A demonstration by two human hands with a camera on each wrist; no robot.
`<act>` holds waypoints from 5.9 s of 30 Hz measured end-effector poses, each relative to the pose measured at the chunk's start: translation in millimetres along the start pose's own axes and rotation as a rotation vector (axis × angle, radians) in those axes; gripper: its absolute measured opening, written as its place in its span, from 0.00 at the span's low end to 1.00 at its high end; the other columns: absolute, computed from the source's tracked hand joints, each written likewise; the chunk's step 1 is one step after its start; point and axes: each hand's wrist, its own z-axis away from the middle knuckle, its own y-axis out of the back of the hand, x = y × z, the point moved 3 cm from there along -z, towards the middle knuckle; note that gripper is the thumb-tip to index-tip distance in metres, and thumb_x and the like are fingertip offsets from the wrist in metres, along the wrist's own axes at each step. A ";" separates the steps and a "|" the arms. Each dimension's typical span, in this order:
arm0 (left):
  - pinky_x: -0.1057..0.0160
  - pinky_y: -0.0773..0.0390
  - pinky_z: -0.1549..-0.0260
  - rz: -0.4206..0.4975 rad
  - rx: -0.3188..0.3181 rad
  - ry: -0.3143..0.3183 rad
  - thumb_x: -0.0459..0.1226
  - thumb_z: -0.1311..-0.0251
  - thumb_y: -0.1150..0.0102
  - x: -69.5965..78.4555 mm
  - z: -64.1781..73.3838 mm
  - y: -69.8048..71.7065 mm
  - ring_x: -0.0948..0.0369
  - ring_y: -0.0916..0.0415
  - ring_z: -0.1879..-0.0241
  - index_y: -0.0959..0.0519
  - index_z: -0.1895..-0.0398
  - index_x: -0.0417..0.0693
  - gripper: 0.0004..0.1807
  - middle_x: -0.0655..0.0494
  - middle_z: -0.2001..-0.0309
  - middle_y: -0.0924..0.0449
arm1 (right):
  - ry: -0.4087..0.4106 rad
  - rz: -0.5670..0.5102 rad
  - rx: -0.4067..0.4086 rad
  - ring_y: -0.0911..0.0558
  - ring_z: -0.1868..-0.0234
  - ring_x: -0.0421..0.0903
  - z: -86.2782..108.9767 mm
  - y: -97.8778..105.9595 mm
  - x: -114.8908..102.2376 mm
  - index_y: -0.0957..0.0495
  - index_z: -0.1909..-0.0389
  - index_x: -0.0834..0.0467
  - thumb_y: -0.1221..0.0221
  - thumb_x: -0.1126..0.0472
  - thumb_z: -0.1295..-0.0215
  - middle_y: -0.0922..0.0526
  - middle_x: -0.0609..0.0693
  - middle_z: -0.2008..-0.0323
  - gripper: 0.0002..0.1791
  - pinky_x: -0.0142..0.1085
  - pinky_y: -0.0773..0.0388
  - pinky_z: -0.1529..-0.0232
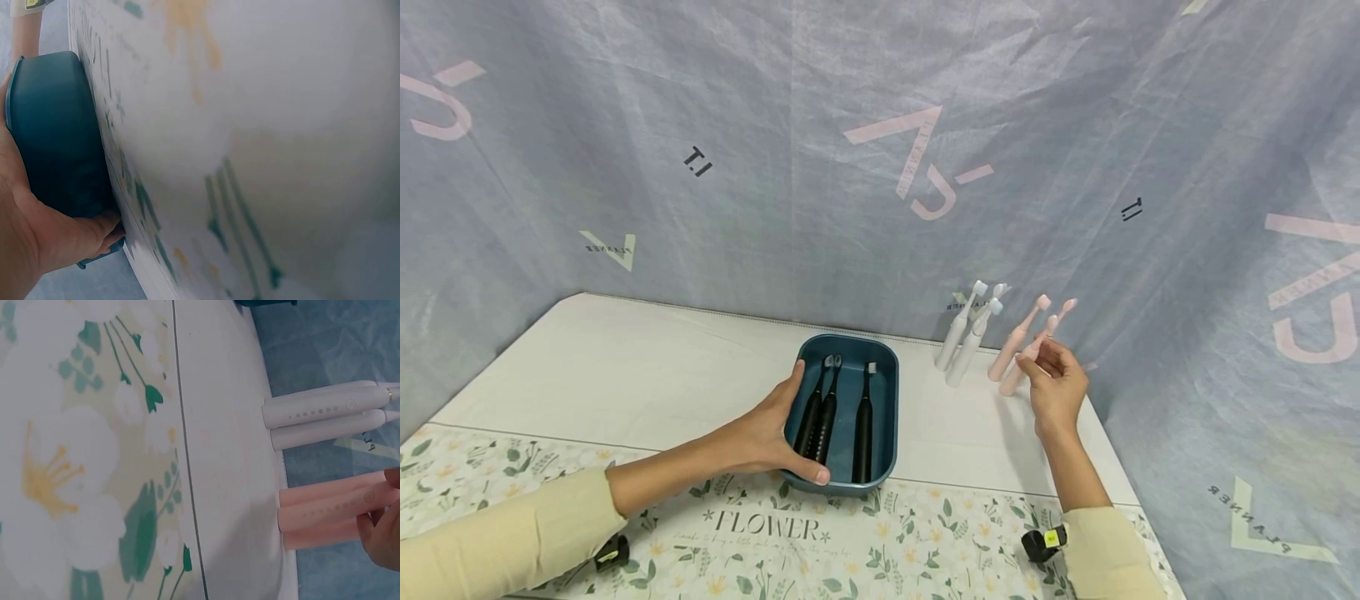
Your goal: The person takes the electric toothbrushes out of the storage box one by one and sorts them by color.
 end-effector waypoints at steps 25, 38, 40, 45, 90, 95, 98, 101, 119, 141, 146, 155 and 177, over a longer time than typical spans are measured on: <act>0.22 0.41 0.18 0.000 0.003 0.005 0.71 0.62 0.10 -1.0 0.9 0.3 0.37 0.66 0.06 0.78 0.06 0.66 0.96 0.44 0.05 0.74 | -0.044 0.052 0.054 0.15 0.54 0.30 -3.1 1.3 2.2 0.17 0.32 0.59 0.24 0.68 0.30 0.18 0.36 0.53 0.27 0.19 0.18 0.59; 0.22 0.42 0.18 -0.001 0.001 -0.004 0.72 0.62 0.10 -0.7 1.0 0.8 0.37 0.66 0.06 0.78 0.06 0.66 0.96 0.44 0.05 0.74 | -0.079 0.103 0.082 0.18 0.55 0.32 2.3 5.1 4.0 0.21 0.35 0.51 0.23 0.67 0.31 0.25 0.39 0.50 0.28 0.19 0.19 0.59; 0.22 0.42 0.17 0.001 0.001 -0.004 0.72 0.62 0.10 -0.9 1.0 0.9 0.37 0.66 0.06 0.78 0.06 0.66 0.96 0.44 0.05 0.74 | -0.082 0.105 0.093 0.19 0.55 0.33 4.4 6.2 4.3 0.24 0.40 0.48 0.22 0.67 0.32 0.27 0.40 0.50 0.27 0.19 0.20 0.60; 0.22 0.42 0.18 -0.001 0.002 -0.004 0.71 0.62 0.10 -0.7 1.0 0.8 0.37 0.66 0.06 0.78 0.06 0.66 0.96 0.44 0.05 0.74 | -0.061 0.118 0.114 0.26 0.56 0.37 10.4 8.1 5.7 0.29 0.50 0.45 0.21 0.65 0.32 0.31 0.42 0.53 0.25 0.20 0.21 0.62; 0.23 0.41 0.17 0.017 -0.002 0.013 0.69 0.63 0.07 4.5 0.9 -0.3 0.37 0.66 0.06 0.77 0.06 0.64 0.97 0.43 0.05 0.74 | -0.061 0.259 -0.400 0.17 0.57 0.35 83.0 -73.7 -13.0 0.20 0.38 0.64 0.27 0.57 0.23 0.17 0.48 0.51 0.22 0.31 0.12 0.58; 0.23 0.42 0.17 0.016 -0.004 0.016 0.69 0.63 0.08 2.6 0.6 -0.6 0.37 0.66 0.06 0.78 0.06 0.66 0.97 0.44 0.05 0.74 | -0.062 0.236 -0.434 0.16 0.56 0.35 87.2 -81.7 -12.5 0.19 0.38 0.65 0.28 0.56 0.23 0.16 0.51 0.49 0.22 0.30 0.13 0.59; 0.23 0.42 0.17 0.008 -0.003 0.020 0.70 0.64 0.08 1.4 0.6 -0.7 0.37 0.66 0.06 0.78 0.06 0.66 0.97 0.45 0.05 0.74 | -0.069 0.221 -0.455 0.15 0.56 0.35 88.8 -85.6 -11.5 0.20 0.38 0.65 0.28 0.56 0.22 0.16 0.51 0.47 0.22 0.30 0.13 0.59; 0.23 0.43 0.17 0.013 -0.005 0.024 0.70 0.63 0.08 1.0 1.0 -0.4 0.38 0.67 0.06 0.79 0.06 0.67 0.97 0.45 0.05 0.74 | -0.073 0.204 -0.467 0.14 0.56 0.34 90.4 -88.9 -11.8 0.20 0.37 0.66 0.28 0.57 0.22 0.16 0.52 0.47 0.22 0.30 0.12 0.58; 0.23 0.43 0.17 0.044 -0.015 0.030 0.68 0.64 0.06 1.4 -0.3 0.4 0.37 0.68 0.06 0.78 0.06 0.64 0.98 0.44 0.05 0.75 | -0.080 0.178 -0.579 0.09 0.47 0.37 104.0 -115.6 -11.9 0.14 0.38 0.65 0.29 0.54 0.21 0.15 0.60 0.33 0.21 0.41 0.07 0.46; 0.22 0.41 0.18 0.033 -0.020 0.043 0.70 0.64 0.08 1.3 -1.2 -0.1 0.36 0.67 0.06 0.79 0.06 0.65 0.98 0.43 0.05 0.74 | 0.121 0.462 -0.750 0.27 0.26 0.64 126.7 -143.8 -15.4 0.12 0.39 0.58 0.22 0.44 0.32 0.31 0.63 0.25 0.29 0.66 0.25 0.25; 0.22 0.40 0.18 0.022 -0.020 0.044 0.71 0.64 0.08 2.3 -1.1 -0.4 0.35 0.66 0.07 0.79 0.06 0.64 0.98 0.42 0.05 0.74 | 0.111 0.534 -0.778 0.27 0.22 0.70 129.0 -146.9 -17.7 0.13 0.34 0.56 0.22 0.40 0.34 0.39 0.69 0.18 0.34 0.67 0.21 0.29; 0.21 0.39 0.19 0.005 -0.012 0.070 0.71 0.64 0.08 3.2 0.0 -0.4 0.35 0.65 0.07 0.78 0.06 0.65 0.98 0.43 0.05 0.73 | 0.062 0.647 -0.823 0.27 0.21 0.73 135.0 -156.1 -18.7 0.17 0.30 0.54 0.17 0.37 0.42 0.48 0.72 0.14 0.44 0.68 0.21 0.29; 0.22 0.39 0.19 0.011 -0.010 0.056 0.70 0.63 0.08 2.1 0.5 -0.4 0.34 0.65 0.07 0.78 0.06 0.63 0.97 0.42 0.05 0.73 | 0.073 0.903 -0.817 0.29 0.24 0.66 138.2 -161.2 -23.1 0.18 0.29 0.57 0.10 0.35 0.57 0.39 0.68 0.16 0.56 0.62 0.15 0.37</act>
